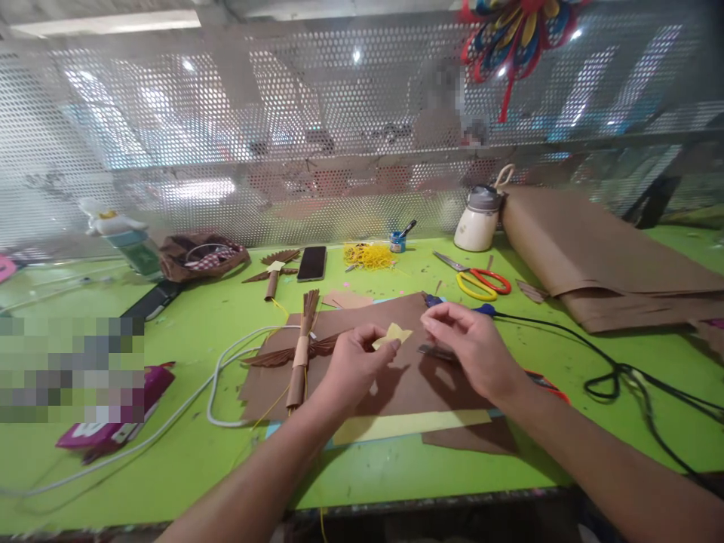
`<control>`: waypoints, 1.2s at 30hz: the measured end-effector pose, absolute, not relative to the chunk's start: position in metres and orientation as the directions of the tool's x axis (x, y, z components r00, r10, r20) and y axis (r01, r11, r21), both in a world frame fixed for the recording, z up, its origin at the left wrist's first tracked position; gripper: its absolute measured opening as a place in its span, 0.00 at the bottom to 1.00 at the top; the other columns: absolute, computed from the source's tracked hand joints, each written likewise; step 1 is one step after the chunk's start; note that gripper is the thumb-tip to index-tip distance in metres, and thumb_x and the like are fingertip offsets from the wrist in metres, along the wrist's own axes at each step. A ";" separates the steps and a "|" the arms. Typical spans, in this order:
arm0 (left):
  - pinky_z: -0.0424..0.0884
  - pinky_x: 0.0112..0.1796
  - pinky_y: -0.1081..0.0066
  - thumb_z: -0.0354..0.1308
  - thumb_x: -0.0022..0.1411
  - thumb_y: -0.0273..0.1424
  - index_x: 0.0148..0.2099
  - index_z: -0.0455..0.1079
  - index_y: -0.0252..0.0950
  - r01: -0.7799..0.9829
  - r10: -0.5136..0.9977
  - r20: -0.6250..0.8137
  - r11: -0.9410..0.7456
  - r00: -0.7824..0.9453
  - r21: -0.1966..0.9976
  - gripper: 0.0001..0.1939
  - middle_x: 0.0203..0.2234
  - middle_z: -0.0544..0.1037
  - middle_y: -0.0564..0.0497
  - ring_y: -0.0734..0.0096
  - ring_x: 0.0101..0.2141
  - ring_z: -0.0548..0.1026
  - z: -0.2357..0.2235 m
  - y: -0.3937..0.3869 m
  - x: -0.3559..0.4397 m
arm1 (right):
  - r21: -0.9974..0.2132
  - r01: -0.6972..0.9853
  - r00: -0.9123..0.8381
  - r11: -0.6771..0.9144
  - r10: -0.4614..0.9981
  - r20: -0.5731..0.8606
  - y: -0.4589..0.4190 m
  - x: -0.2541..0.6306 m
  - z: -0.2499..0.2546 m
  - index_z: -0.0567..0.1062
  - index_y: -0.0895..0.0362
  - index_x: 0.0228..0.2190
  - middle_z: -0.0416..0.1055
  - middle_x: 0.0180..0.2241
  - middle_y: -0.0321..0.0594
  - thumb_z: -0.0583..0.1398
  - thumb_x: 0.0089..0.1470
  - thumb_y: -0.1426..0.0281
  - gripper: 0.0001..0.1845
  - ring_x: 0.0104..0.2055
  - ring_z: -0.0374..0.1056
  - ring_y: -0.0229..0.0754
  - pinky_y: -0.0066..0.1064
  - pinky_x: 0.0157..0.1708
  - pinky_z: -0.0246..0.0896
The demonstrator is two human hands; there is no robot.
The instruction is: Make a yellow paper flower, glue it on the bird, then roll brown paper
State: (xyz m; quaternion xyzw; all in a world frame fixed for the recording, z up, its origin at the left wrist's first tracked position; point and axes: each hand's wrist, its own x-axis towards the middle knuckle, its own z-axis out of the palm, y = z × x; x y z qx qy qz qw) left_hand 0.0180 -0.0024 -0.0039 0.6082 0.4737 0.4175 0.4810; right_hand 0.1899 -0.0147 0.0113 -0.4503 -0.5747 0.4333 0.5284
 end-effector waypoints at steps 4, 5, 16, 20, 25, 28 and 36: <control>0.57 0.26 0.76 0.55 0.55 0.32 0.26 0.66 0.33 0.490 0.927 0.325 -0.374 0.185 0.788 0.08 0.21 0.68 0.54 0.76 0.24 0.64 -0.011 -0.002 0.017 | -0.925 0.241 -0.146 0.295 0.953 0.266 -0.022 0.185 0.011 0.71 0.59 0.26 0.65 0.22 0.35 0.57 0.52 0.65 0.10 0.25 0.59 0.35 0.26 0.26 0.55; 0.57 0.27 0.75 0.54 0.55 0.30 0.25 0.65 0.33 0.545 0.900 0.384 -0.433 0.208 0.718 0.08 0.21 0.67 0.54 0.75 0.25 0.64 -0.012 -0.003 0.017 | -0.911 0.273 -0.181 0.310 0.946 0.268 -0.022 0.183 0.010 0.72 0.59 0.26 0.66 0.23 0.35 0.57 0.53 0.65 0.10 0.26 0.60 0.35 0.27 0.26 0.55; 0.60 0.30 0.74 0.50 0.57 0.24 0.28 0.63 0.34 0.648 0.778 0.526 -0.601 0.343 0.467 0.06 0.25 0.66 0.51 0.73 0.28 0.65 -0.012 -0.011 0.020 | -0.925 0.278 -0.209 0.258 0.956 0.204 -0.019 0.179 0.000 0.72 0.59 0.28 0.67 0.22 0.34 0.57 0.53 0.65 0.10 0.24 0.59 0.34 0.26 0.24 0.54; 0.59 0.29 0.74 0.51 0.57 0.24 0.27 0.62 0.35 0.638 0.785 0.519 -0.597 0.339 0.487 0.06 0.25 0.65 0.52 0.74 0.27 0.64 -0.011 -0.011 0.019 | -0.941 0.250 -0.218 0.229 0.960 0.176 -0.020 0.178 0.003 0.71 0.59 0.27 0.65 0.22 0.34 0.57 0.53 0.65 0.09 0.24 0.58 0.34 0.25 0.24 0.53; 0.60 0.30 0.73 0.50 0.53 0.20 0.28 0.61 0.35 0.634 0.765 0.543 -0.617 0.346 0.465 0.06 0.26 0.65 0.52 0.73 0.28 0.64 -0.011 -0.011 0.020 | -0.955 0.230 -0.254 0.188 0.959 0.128 -0.021 0.176 0.000 0.69 0.59 0.24 0.63 0.20 0.32 0.57 0.52 0.63 0.12 0.22 0.58 0.33 0.25 0.22 0.53; 0.60 0.30 0.72 0.50 0.52 0.19 0.28 0.61 0.35 0.646 0.748 0.556 -0.632 0.362 0.428 0.06 0.26 0.65 0.51 0.72 0.29 0.63 -0.011 -0.012 0.020 | -0.956 0.239 -0.258 0.172 0.960 0.108 -0.023 0.174 -0.002 0.68 0.59 0.24 0.63 0.20 0.32 0.57 0.52 0.62 0.13 0.22 0.57 0.33 0.25 0.21 0.52; 0.59 0.31 0.70 0.50 0.54 0.22 0.29 0.59 0.35 0.678 0.740 0.541 -0.636 0.400 0.368 0.04 0.27 0.64 0.51 0.70 0.30 0.62 -0.012 -0.012 0.021 | -0.988 0.134 -0.263 0.080 0.964 0.043 -0.024 0.172 0.003 0.67 0.59 0.24 0.62 0.19 0.31 0.57 0.50 0.66 0.09 0.20 0.56 0.31 0.25 0.20 0.52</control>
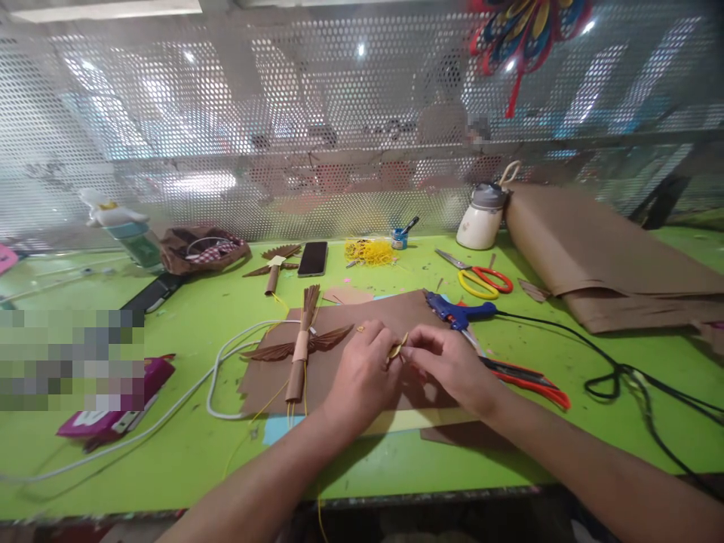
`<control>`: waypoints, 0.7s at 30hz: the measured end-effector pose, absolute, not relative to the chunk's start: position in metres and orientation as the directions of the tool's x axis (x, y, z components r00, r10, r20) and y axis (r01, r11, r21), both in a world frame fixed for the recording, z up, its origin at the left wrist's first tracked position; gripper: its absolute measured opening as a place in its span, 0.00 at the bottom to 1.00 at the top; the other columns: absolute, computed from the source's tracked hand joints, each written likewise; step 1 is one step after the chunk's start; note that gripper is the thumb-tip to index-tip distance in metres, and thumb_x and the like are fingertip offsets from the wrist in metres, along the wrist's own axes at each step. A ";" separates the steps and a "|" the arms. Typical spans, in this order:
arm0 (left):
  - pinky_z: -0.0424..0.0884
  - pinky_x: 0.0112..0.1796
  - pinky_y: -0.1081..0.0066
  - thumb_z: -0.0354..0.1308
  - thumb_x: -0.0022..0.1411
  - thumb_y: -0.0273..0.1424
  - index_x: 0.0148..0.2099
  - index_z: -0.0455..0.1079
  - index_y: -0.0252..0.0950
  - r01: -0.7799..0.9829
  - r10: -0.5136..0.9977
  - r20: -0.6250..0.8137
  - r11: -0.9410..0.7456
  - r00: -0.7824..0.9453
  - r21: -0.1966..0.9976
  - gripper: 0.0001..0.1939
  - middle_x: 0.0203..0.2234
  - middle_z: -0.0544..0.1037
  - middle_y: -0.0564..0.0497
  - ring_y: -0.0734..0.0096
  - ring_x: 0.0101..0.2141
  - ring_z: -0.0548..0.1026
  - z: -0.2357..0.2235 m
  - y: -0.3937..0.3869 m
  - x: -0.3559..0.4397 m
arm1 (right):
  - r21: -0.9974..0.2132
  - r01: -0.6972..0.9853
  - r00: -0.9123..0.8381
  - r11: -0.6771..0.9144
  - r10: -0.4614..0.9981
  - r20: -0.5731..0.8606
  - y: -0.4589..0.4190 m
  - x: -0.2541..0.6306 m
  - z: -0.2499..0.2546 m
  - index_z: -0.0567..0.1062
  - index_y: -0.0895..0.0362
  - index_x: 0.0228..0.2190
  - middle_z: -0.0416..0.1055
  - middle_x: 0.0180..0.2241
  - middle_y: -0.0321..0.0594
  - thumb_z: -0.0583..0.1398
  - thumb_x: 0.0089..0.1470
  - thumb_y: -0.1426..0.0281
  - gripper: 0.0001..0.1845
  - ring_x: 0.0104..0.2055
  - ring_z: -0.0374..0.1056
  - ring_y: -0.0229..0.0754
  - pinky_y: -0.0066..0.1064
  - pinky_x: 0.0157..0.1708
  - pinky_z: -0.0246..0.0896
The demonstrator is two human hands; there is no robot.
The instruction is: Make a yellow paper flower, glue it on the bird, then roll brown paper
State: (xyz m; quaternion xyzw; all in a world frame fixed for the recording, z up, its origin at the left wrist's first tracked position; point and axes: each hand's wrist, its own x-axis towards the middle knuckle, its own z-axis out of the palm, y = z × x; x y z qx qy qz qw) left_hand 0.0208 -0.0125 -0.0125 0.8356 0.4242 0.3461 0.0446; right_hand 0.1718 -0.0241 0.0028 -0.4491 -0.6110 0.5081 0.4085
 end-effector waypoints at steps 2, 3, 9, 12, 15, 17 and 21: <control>0.59 0.31 0.70 0.49 0.55 0.22 0.29 0.59 0.36 0.681 0.740 0.534 -0.637 0.408 0.362 0.05 0.27 0.64 0.51 0.70 0.30 0.62 -0.012 -0.013 0.021 | -0.993 0.108 -0.262 0.054 0.965 0.024 -0.024 0.172 0.002 0.67 0.58 0.24 0.62 0.19 0.31 0.58 0.49 0.67 0.07 0.20 0.56 0.31 0.25 0.20 0.52; 0.59 0.31 0.70 0.49 0.55 0.22 0.29 0.59 0.36 0.682 0.740 0.534 -0.637 0.409 0.360 0.05 0.27 0.64 0.51 0.70 0.30 0.62 -0.012 -0.014 0.021 | -0.994 0.096 -0.258 0.045 0.966 0.018 -0.024 0.172 0.002 0.67 0.58 0.24 0.62 0.19 0.31 0.58 0.48 0.68 0.07 0.20 0.56 0.31 0.25 0.20 0.52; 0.60 0.31 0.70 0.47 0.56 0.22 0.29 0.60 0.36 0.676 0.721 0.555 -0.652 0.414 0.342 0.05 0.28 0.64 0.50 0.69 0.30 0.62 -0.010 -0.015 0.020 | -1.000 -0.004 -0.268 -0.002 0.964 -0.001 -0.024 0.173 0.000 0.67 0.58 0.24 0.61 0.19 0.32 0.56 0.49 0.68 0.07 0.20 0.56 0.31 0.25 0.20 0.53; 0.60 0.31 0.70 0.48 0.55 0.21 0.29 0.59 0.36 0.676 0.719 0.561 -0.653 0.411 0.341 0.05 0.27 0.64 0.50 0.69 0.30 0.62 -0.010 -0.015 0.019 | -1.000 0.022 -0.253 0.001 0.967 -0.004 -0.025 0.171 0.002 0.66 0.58 0.22 0.59 0.18 0.30 0.58 0.49 0.65 0.10 0.19 0.55 0.31 0.24 0.19 0.53; 0.59 0.31 0.70 0.49 0.53 0.21 0.29 0.60 0.35 0.675 0.736 0.539 -0.642 0.409 0.364 0.05 0.28 0.64 0.50 0.70 0.30 0.62 -0.012 -0.016 0.019 | -0.998 0.054 -0.254 0.024 0.967 0.009 -0.026 0.169 0.004 0.65 0.58 0.21 0.60 0.17 0.30 0.59 0.48 0.65 0.11 0.19 0.55 0.31 0.25 0.19 0.52; 0.59 0.31 0.71 0.49 0.53 0.21 0.29 0.60 0.35 0.682 0.751 0.528 -0.626 0.398 0.377 0.05 0.28 0.64 0.50 0.70 0.30 0.62 -0.013 -0.016 0.020 | -0.998 0.057 -0.264 0.041 0.964 0.025 -0.026 0.170 0.004 0.66 0.58 0.22 0.61 0.18 0.30 0.59 0.48 0.65 0.11 0.20 0.57 0.32 0.25 0.20 0.53; 0.60 0.31 0.72 0.50 0.52 0.20 0.30 0.60 0.35 0.677 0.766 0.519 -0.612 0.378 0.410 0.05 0.29 0.65 0.51 0.71 0.30 0.63 -0.014 -0.015 0.020 | -0.997 0.060 -0.280 0.047 0.960 0.028 -0.026 0.172 0.004 0.66 0.58 0.23 0.62 0.20 0.31 0.59 0.49 0.64 0.11 0.21 0.58 0.32 0.25 0.22 0.55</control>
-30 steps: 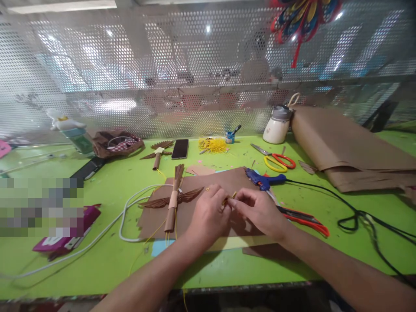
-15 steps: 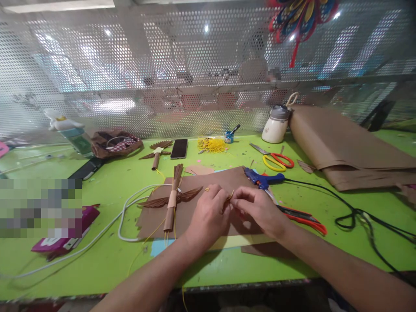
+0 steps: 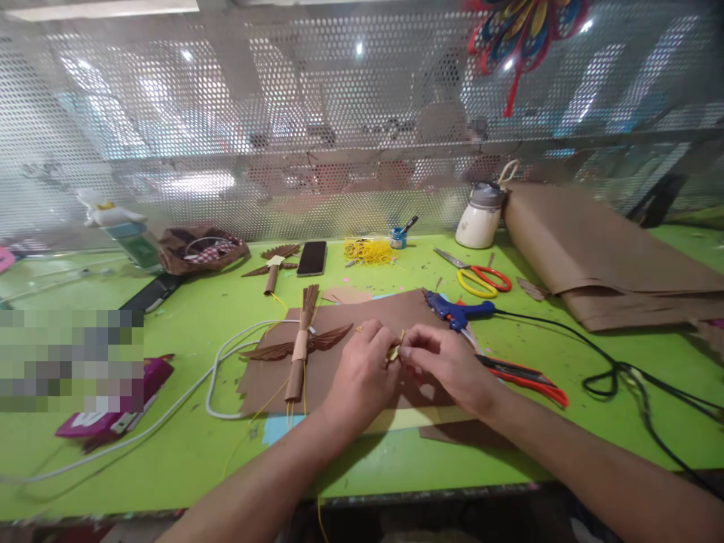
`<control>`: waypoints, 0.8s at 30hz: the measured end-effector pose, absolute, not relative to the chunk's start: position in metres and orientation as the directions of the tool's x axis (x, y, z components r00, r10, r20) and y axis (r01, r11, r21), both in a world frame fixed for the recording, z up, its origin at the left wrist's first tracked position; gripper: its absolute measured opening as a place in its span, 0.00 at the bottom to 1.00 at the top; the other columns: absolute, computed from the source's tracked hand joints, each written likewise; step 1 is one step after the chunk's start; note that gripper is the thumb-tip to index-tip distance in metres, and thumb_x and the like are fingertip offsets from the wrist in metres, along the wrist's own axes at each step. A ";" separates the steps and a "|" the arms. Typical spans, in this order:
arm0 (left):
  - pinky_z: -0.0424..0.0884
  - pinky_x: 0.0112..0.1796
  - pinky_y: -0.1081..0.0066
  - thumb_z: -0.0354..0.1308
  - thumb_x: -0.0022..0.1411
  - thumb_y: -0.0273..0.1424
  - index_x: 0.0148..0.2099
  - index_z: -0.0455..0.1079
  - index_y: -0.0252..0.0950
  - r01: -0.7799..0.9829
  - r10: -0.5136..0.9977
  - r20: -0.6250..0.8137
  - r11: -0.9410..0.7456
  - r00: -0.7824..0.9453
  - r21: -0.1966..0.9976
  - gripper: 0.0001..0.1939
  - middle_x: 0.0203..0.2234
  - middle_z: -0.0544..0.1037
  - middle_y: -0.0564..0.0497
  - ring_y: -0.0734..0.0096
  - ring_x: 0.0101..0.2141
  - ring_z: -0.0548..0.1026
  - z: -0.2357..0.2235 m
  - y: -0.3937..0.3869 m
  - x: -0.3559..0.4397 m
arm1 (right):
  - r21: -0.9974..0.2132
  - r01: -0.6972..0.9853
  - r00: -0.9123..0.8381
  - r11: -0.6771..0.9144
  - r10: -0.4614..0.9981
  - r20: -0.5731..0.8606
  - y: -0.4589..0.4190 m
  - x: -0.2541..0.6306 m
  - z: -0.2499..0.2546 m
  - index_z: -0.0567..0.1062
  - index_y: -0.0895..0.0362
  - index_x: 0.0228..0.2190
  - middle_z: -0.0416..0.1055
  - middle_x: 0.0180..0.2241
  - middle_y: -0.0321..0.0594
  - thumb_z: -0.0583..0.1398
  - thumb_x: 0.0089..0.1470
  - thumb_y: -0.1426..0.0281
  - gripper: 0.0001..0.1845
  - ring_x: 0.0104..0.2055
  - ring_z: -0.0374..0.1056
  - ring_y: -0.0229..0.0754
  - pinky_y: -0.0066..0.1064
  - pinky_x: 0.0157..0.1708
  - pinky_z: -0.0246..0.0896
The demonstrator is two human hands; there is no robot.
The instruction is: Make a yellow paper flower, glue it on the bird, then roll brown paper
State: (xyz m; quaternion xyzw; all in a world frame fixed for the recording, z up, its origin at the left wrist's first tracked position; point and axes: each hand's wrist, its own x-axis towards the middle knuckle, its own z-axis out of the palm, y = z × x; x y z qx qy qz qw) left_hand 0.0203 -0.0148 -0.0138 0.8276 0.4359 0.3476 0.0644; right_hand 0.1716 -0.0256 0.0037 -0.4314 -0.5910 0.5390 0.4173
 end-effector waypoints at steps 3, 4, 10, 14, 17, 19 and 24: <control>0.59 0.30 0.72 0.50 0.51 0.20 0.30 0.60 0.35 0.675 0.771 0.517 -0.607 0.372 0.420 0.06 0.28 0.65 0.51 0.72 0.29 0.63 -0.014 -0.014 0.020 | -0.996 0.074 -0.285 0.046 0.958 0.023 -0.025 0.172 0.003 0.66 0.58 0.23 0.63 0.20 0.31 0.58 0.49 0.64 0.10 0.21 0.58 0.32 0.25 0.22 0.54; 0.59 0.30 0.72 0.50 0.51 0.20 0.30 0.60 0.36 0.675 0.769 0.520 -0.609 0.373 0.416 0.06 0.28 0.65 0.51 0.71 0.29 0.63 -0.014 -0.014 0.020 | -0.996 0.079 -0.285 0.046 0.958 0.021 -0.025 0.172 0.003 0.66 0.58 0.23 0.63 0.20 0.31 0.58 0.49 0.64 0.10 0.21 0.58 0.32 0.25 0.22 0.54; 0.61 0.31 0.70 0.51 0.52 0.22 0.31 0.61 0.36 0.684 0.735 0.532 -0.642 0.420 0.348 0.05 0.29 0.65 0.50 0.69 0.31 0.63 -0.013 -0.016 0.019 | -0.997 0.076 -0.241 0.000 0.970 -0.018 -0.023 0.172 -0.005 0.67 0.58 0.23 0.61 0.17 0.30 0.57 0.48 0.69 0.06 0.18 0.55 0.31 0.24 0.18 0.50; 0.61 0.33 0.68 0.50 0.55 0.23 0.33 0.61 0.36 0.709 0.712 0.524 -0.656 0.468 0.259 0.03 0.30 0.65 0.49 0.66 0.32 0.63 -0.012 -0.018 0.020 | -0.995 -0.021 -0.210 -0.100 0.973 -0.094 -0.021 0.172 -0.012 0.66 0.57 0.22 0.60 0.16 0.29 0.57 0.47 0.68 0.07 0.16 0.54 0.31 0.24 0.16 0.47; 0.62 0.33 0.67 0.48 0.56 0.22 0.34 0.62 0.35 0.709 0.723 0.502 -0.652 0.475 0.268 0.05 0.30 0.66 0.48 0.66 0.32 0.63 -0.009 -0.020 0.022 | -0.980 -0.088 -0.217 -0.179 0.964 -0.156 -0.020 0.172 -0.012 0.65 0.57 0.23 0.60 0.16 0.29 0.57 0.46 0.67 0.07 0.15 0.54 0.31 0.24 0.16 0.48; 0.63 0.34 0.67 0.48 0.55 0.21 0.37 0.63 0.34 0.689 0.746 0.488 -0.640 0.453 0.339 0.07 0.31 0.67 0.47 0.66 0.33 0.64 -0.007 -0.021 0.023 | -0.990 -0.056 -0.211 -0.127 0.971 -0.113 -0.020 0.173 -0.009 0.66 0.57 0.23 0.61 0.17 0.29 0.57 0.47 0.67 0.07 0.17 0.55 0.31 0.24 0.18 0.50; 0.66 0.36 0.69 0.51 0.54 0.23 0.45 0.66 0.32 0.465 0.827 0.412 -0.558 0.384 0.687 0.15 0.34 0.72 0.47 0.68 0.35 0.69 0.001 -0.022 0.022 | -0.955 0.206 -0.190 0.213 0.966 0.174 -0.018 0.177 0.000 0.68 0.57 0.24 0.64 0.22 0.32 0.57 0.48 0.70 0.05 0.24 0.59 0.34 0.26 0.25 0.55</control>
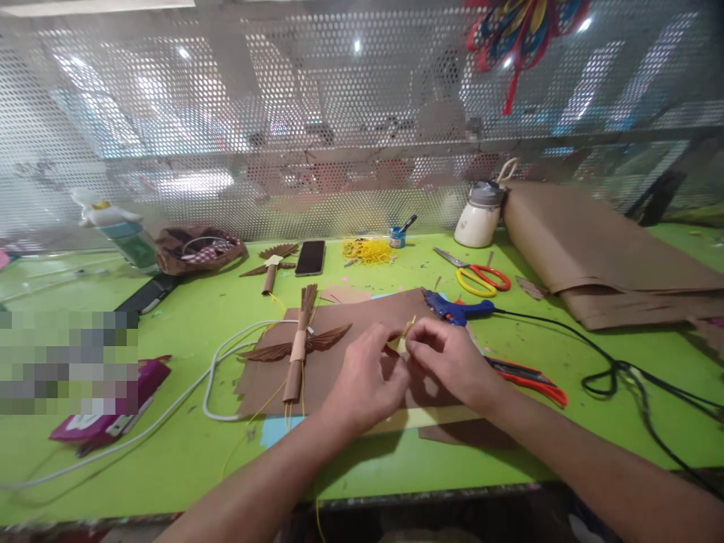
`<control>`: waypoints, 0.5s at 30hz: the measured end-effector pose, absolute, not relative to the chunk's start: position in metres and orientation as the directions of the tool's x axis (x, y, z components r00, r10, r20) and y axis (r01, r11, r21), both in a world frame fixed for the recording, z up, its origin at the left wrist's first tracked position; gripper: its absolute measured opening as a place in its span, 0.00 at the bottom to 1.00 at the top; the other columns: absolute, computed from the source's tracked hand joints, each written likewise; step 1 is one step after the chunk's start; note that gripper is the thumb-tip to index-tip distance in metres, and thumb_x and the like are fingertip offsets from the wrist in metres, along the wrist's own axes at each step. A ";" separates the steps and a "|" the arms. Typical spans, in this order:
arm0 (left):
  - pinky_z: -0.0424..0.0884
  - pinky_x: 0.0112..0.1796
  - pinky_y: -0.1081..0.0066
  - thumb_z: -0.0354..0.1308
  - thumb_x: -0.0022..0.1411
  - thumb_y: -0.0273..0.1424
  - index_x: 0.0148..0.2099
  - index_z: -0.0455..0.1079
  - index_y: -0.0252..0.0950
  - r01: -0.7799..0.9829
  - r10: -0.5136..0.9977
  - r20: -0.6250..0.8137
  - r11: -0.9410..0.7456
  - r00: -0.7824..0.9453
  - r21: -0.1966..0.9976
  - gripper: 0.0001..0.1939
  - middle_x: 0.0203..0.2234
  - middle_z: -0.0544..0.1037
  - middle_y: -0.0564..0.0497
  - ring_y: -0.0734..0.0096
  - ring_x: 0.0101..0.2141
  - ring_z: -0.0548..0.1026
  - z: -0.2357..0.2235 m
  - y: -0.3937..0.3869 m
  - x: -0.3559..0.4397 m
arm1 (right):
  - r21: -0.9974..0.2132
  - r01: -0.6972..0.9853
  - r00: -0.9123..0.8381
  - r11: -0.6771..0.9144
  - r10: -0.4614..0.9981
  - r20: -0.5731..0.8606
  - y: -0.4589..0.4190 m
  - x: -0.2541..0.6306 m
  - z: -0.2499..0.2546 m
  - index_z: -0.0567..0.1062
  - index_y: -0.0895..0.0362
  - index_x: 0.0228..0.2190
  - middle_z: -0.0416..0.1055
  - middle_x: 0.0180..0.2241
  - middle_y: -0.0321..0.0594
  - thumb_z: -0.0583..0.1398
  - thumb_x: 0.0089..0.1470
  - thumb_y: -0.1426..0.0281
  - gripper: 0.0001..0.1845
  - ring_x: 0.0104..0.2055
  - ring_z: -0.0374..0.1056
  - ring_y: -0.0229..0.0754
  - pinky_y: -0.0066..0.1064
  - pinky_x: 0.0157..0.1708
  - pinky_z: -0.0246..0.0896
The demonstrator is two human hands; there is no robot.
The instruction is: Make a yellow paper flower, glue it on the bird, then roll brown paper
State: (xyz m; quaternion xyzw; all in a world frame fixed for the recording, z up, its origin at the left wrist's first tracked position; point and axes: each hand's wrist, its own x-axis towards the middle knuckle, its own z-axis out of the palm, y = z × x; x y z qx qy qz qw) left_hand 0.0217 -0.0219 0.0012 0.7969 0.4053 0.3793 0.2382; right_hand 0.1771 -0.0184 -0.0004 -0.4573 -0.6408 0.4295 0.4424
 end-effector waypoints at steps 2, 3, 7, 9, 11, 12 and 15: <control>0.67 0.34 0.71 0.51 0.55 0.26 0.44 0.68 0.33 0.346 0.887 0.320 -0.431 0.333 0.833 0.13 0.34 0.74 0.48 0.70 0.33 0.71 0.002 -0.019 0.021 | -0.909 0.300 -0.201 0.288 0.951 0.235 -0.018 0.177 0.001 0.68 0.57 0.24 0.65 0.24 0.34 0.56 0.49 0.70 0.04 0.26 0.60 0.35 0.27 0.26 0.56; 0.68 0.33 0.72 0.52 0.56 0.27 0.43 0.69 0.33 0.300 0.912 0.278 -0.367 0.302 0.880 0.12 0.34 0.75 0.48 0.71 0.32 0.72 0.002 -0.017 0.022 | -0.886 0.335 -0.214 0.320 0.942 0.259 -0.019 0.177 0.001 0.68 0.57 0.24 0.65 0.24 0.34 0.56 0.49 0.71 0.04 0.27 0.60 0.36 0.27 0.27 0.56; 0.67 0.32 0.73 0.53 0.54 0.28 0.33 0.71 0.32 0.214 0.954 0.201 -0.249 0.224 0.944 0.07 0.28 0.76 0.50 0.72 0.30 0.71 0.001 -0.009 0.024 | -0.812 0.401 -0.281 0.424 0.901 0.331 -0.021 0.177 0.002 0.67 0.57 0.24 0.62 0.24 0.34 0.55 0.48 0.75 0.03 0.26 0.59 0.35 0.26 0.26 0.54; 0.65 0.29 0.75 0.54 0.54 0.29 0.27 0.69 0.32 0.153 0.967 0.137 -0.172 0.215 0.973 0.07 0.22 0.73 0.53 0.75 0.25 0.69 0.003 -0.009 0.024 | -0.799 0.407 -0.306 0.443 0.890 0.338 -0.022 0.177 0.003 0.66 0.57 0.23 0.61 0.23 0.33 0.55 0.47 0.76 0.04 0.25 0.58 0.34 0.26 0.25 0.53; 0.64 0.26 0.76 0.56 0.53 0.33 0.25 0.67 0.32 0.028 0.976 0.014 -0.020 0.219 0.999 0.09 0.19 0.70 0.54 0.77 0.22 0.67 0.006 -0.009 0.024 | -0.809 0.396 -0.314 0.435 0.892 0.326 -0.023 0.179 0.006 0.66 0.57 0.22 0.60 0.22 0.32 0.55 0.46 0.76 0.05 0.25 0.57 0.34 0.26 0.25 0.53; 0.64 0.25 0.75 0.58 0.52 0.35 0.26 0.67 0.32 -0.047 0.972 -0.048 0.061 0.231 0.997 0.10 0.19 0.70 0.55 0.77 0.21 0.67 0.007 -0.009 0.023 | -0.826 0.381 -0.310 0.415 0.899 0.308 -0.023 0.179 0.007 0.65 0.57 0.22 0.60 0.22 0.32 0.55 0.46 0.76 0.05 0.25 0.57 0.34 0.26 0.25 0.53; 0.66 0.26 0.74 0.61 0.50 0.37 0.30 0.68 0.32 -0.208 0.949 -0.151 0.212 0.275 0.955 0.12 0.21 0.71 0.53 0.77 0.21 0.68 0.008 -0.009 0.020 | -0.918 0.295 -0.297 0.266 0.939 0.176 -0.022 0.181 0.009 0.66 0.57 0.22 0.61 0.21 0.32 0.55 0.47 0.74 0.04 0.23 0.57 0.34 0.26 0.23 0.52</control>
